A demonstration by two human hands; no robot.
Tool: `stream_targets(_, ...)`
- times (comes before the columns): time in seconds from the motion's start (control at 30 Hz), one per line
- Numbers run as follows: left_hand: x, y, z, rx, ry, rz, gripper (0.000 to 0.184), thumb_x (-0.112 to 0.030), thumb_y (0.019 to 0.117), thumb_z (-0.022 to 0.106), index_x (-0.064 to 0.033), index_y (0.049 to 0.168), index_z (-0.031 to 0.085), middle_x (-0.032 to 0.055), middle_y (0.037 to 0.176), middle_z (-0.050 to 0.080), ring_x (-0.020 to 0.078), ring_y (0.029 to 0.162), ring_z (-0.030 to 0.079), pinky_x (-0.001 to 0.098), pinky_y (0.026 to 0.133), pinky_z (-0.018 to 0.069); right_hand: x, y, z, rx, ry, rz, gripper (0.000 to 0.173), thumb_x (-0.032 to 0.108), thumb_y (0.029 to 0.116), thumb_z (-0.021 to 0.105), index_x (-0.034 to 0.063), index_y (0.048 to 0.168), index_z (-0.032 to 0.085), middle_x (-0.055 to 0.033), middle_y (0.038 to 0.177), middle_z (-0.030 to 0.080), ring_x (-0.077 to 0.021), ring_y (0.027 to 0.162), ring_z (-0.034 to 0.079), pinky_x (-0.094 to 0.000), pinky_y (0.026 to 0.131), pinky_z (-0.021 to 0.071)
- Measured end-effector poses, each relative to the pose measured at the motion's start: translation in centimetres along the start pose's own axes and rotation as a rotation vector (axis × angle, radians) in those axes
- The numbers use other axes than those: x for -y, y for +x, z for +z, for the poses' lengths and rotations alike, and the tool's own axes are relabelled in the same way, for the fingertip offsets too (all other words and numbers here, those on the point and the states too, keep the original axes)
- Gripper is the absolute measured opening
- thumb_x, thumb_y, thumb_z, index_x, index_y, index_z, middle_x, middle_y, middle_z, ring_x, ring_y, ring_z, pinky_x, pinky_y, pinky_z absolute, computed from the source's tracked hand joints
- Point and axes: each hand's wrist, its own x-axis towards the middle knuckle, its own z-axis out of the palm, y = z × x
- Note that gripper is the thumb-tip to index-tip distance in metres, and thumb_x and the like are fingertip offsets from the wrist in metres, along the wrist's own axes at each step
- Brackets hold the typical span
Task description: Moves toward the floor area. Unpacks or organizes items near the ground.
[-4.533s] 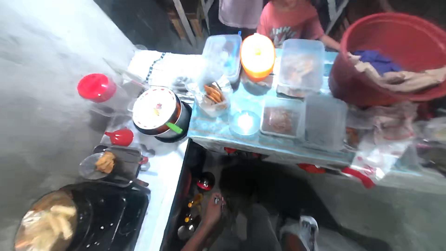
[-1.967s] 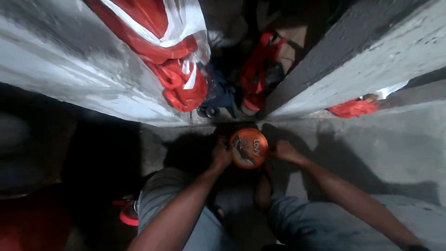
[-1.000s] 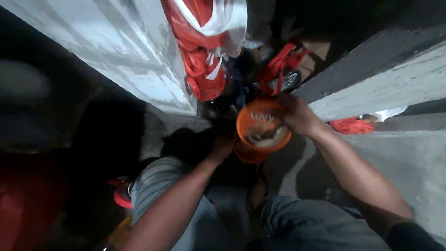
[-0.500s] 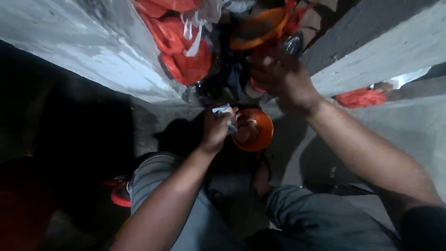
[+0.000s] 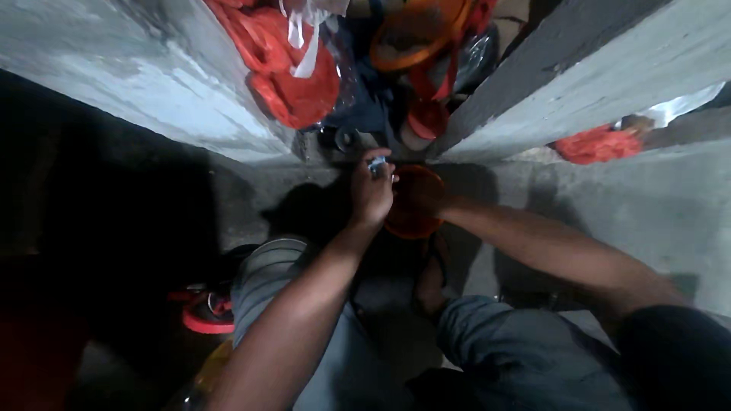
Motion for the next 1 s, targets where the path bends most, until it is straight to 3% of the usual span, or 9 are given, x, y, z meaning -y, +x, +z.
stream_targets(0.07, 0.2, 0.4, 0.3, -0.013, 0.013, 0.017, 0.029, -0.012, 0.1062, 0.051, -0.0091, 0.134, 0.057, 0.0117, 0.108, 0.069, 0.0178, 0.084, 0.070, 0.0336, 0.072, 0.0602, -0.1, 1.2, 3.5, 0.461, 0.107, 0.335, 0.043, 0.026, 0.1011, 0.063, -0.0010, 0.135, 0.060, -0.0289, 0.135, 0.058, -0.0480, 0.123, 0.058, -0.0629, 0.100, 0.0491)
stream_targets(0.2, 0.3, 1.1, -0.7, 0.009, 0.042, 0.106, 0.029, -0.010, 0.1042, 0.054, -0.0076, 0.133, 0.058, 0.0126, 0.113, 0.067, 0.0183, 0.090, 0.070, 0.0371, 0.080, 0.0616, 1.1, 2.2, 7.1, 0.531, 0.048, 0.457, 0.059, 0.032, 0.1031, 0.058, 0.0045, 0.153, 0.044, -0.0280, 0.144, 0.053, -0.0504, 0.123, 0.059, -0.0675, 0.091, 0.0514)
stream_targets(0.37, 0.0, 1.0, -3.3, 0.043, 0.070, 0.128, 0.028, -0.010, 0.1050, 0.052, -0.0090, 0.132, 0.059, 0.0106, 0.114, 0.068, 0.0170, 0.091, 0.070, 0.0361, 0.080, 0.0614, 0.3, 2.8, 3.9, 0.597, 0.045, 0.480, 0.042, 0.032, 0.1019, 0.060, 0.0179, 0.141, 0.061, -0.0226, 0.124, 0.068, -0.0460, 0.113, 0.065, -0.0671, 0.092, 0.0508)
stream_targets(0.47, -0.7, 0.6, -3.8, 0.018, 0.036, 0.061, 0.029, -0.009, 0.1068, 0.045, -0.0087, 0.132, 0.058, 0.0114, 0.119, 0.067, 0.0180, 0.096, 0.072, 0.0372, 0.082, 0.0624, -0.3, 2.7, -0.9, 0.529, 0.083, 0.443, 0.032, 0.024, 0.0959, 0.069, 0.0069, 0.123, 0.071, -0.0241, 0.117, 0.070, -0.0454, 0.109, 0.067, -0.0670, 0.090, 0.0538)
stream_targets(0.57, -1.0, 0.3, -3.7, 0.019, 0.000, 0.037, 0.029, -0.007, 0.1067, 0.042, -0.0069, 0.131, 0.057, 0.0132, 0.121, 0.065, 0.0191, 0.096, 0.071, 0.0375, 0.083, 0.0612, 2.8, 2.9, -9.3, 0.474, 0.318, 0.611, 0.040, 0.020, 0.0993, 0.070, 0.0022, 0.135, 0.063, -0.0268, 0.120, 0.068, -0.0462, 0.110, 0.066, -0.0658, 0.094, 0.0506)
stream_targets(0.7, -0.5, 0.6, -3.2, 0.085, 0.045, 0.093, 0.027, -0.014, 0.1064, 0.049, -0.0070, 0.131, 0.057, 0.0128, 0.114, 0.065, 0.0195, 0.095, 0.068, 0.0386, 0.083, 0.0596, 1.3, 1.9, -11.6, 0.334, 0.683, 0.744, 0.038, 0.009, 0.0920, 0.075, 0.0034, 0.128, 0.064, -0.0127, 0.116, 0.071, -0.0190, 0.104, 0.068, -0.0393, 0.095, 0.0554)
stream_targets(0.8, -0.4, 0.6, -2.8, 0.166, 0.102, 0.117, 0.032, -0.033, 0.1050, 0.058, -0.0105, 0.127, 0.063, 0.0075, 0.118, 0.067, 0.0149, 0.106, 0.065, 0.0386, 0.093, 0.0550, -4.7, 0.7, -8.6, 0.296, 0.976, 0.634, 0.040, 0.009, 0.0847, 0.082, 0.0012, 0.121, 0.067, -0.0108, 0.107, 0.075, -0.0176, 0.096, 0.074, -0.0374, 0.089, 0.0628)
stream_targets(0.9, -1.0, 0.0, -2.3, 0.306, 0.035, 0.079, 0.040, -0.046, 0.1016, 0.061, -0.0139, 0.125, 0.066, 0.0058, 0.105, 0.071, 0.0142, 0.090, 0.069, 0.0369, 0.081, 0.0595, -4.9, 0.2, -9.0, 0.304, 1.056, 0.633, 0.037, 0.007, 0.0839, 0.081, 0.0009, 0.118, 0.067, -0.0105, 0.104, 0.075, -0.0188, 0.093, 0.074, -0.0382, 0.086, 0.0636)
stream_targets(1.0, -0.8, -0.1, -2.0, 0.416, -0.015, 0.033, 0.036, -0.029, 0.0977, 0.072, -0.0112, 0.128, 0.064, 0.0091, 0.099, 0.071, 0.0166, 0.075, 0.068, 0.0340, 0.067, 0.0596, -2.3, 0.9, -11.0, 0.342, 1.020, 0.837, 0.039, -0.002, 0.0825, 0.079, 0.0048, 0.117, 0.064, -0.0075, 0.105, 0.072, -0.0166, 0.097, 0.071, -0.0369, 0.093, 0.0596)
